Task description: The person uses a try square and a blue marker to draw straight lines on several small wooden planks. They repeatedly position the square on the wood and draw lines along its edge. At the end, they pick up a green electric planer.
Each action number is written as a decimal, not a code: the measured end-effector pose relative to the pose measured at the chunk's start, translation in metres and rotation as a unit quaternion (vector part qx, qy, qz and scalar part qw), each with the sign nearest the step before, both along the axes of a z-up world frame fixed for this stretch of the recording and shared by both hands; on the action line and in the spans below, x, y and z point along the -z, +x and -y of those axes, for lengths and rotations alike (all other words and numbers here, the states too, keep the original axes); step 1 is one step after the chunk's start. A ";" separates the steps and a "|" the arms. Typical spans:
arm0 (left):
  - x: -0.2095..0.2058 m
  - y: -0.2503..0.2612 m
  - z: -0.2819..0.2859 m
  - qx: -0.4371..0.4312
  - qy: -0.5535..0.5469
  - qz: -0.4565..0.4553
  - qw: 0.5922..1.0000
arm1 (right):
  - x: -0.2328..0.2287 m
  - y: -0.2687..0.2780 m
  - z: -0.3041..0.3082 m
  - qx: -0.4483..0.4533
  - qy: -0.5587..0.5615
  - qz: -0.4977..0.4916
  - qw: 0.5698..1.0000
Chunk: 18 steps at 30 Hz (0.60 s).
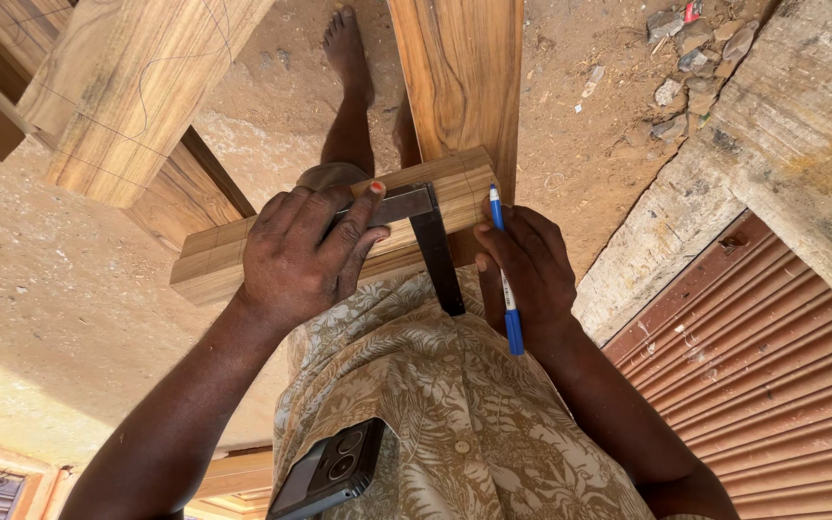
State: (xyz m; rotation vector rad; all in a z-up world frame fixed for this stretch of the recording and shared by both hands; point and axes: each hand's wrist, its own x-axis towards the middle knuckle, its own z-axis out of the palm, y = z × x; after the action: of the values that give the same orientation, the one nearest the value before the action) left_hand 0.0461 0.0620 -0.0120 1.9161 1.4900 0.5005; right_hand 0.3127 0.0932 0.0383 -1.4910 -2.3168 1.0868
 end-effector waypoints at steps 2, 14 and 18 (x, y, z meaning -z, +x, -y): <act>0.000 0.000 0.001 -0.001 0.001 -0.001 1.000 | -0.001 -0.002 0.000 -0.002 0.003 0.002 1.000; 0.003 0.002 0.001 0.001 0.016 -0.010 1.000 | 0.004 -0.005 0.004 0.007 -0.003 0.004 1.000; 0.004 0.003 0.000 0.001 0.025 -0.018 1.000 | 0.005 -0.006 0.003 0.007 0.007 -0.001 1.000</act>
State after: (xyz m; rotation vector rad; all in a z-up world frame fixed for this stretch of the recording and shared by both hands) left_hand 0.0493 0.0616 -0.0156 1.9733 1.5119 0.5094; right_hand 0.3063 0.0905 0.0337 -1.4975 -2.3049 1.0654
